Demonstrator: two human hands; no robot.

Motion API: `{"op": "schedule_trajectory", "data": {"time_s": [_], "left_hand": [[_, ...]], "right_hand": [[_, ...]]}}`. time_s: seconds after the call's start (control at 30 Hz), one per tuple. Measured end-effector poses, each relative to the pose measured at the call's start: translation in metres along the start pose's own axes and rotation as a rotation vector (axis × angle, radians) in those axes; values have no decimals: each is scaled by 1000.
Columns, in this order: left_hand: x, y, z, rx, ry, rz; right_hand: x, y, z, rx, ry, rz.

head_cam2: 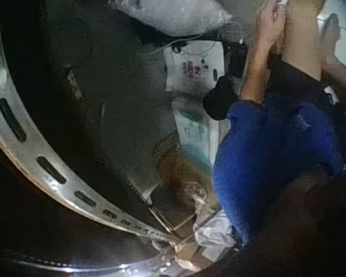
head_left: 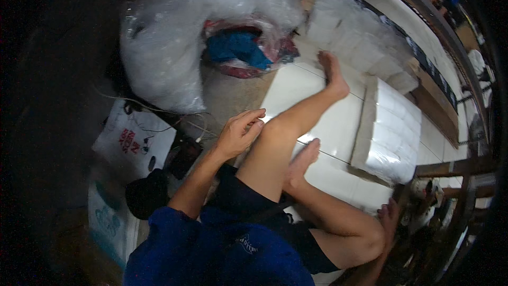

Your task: The person sits on the floor and packs white tissue paper rolls into clear plastic bags. They open the bags, insert the rolls, and arrange them on the floor.

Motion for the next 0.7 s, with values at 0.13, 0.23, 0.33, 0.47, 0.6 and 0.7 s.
{"op": "schedule_trajectory", "data": {"time_s": [0.13,0.23,0.33,0.47,0.6,0.7], "left_hand": [[-82,16,-33,202,-316,-263],[-128,3,-91,361,-464,-453],[-179,-38,-146,530,-714,-540],[-266,-122,-145,305,-719,-419],[-328,-189,-59,-22,-1019,-206],[-319,-196,-36,-180,-1155,-158]], "right_hand": [[30,-14,80,99,-80,-49],[37,-28,125,-40,-35,2],[56,-32,132,-80,139,181],[63,-19,121,4,176,329],[56,-13,113,42,141,231],[50,-7,109,20,140,162]]}}
Point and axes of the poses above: each hand's wrist, its own y-axis away from the middle knuckle, its own x-axis out of the palm, z = x × y, the point moved 3 cm from there along -y, towards the middle knuckle, and after that the axes turned 10 degrees about y, right-handed, at the moved point
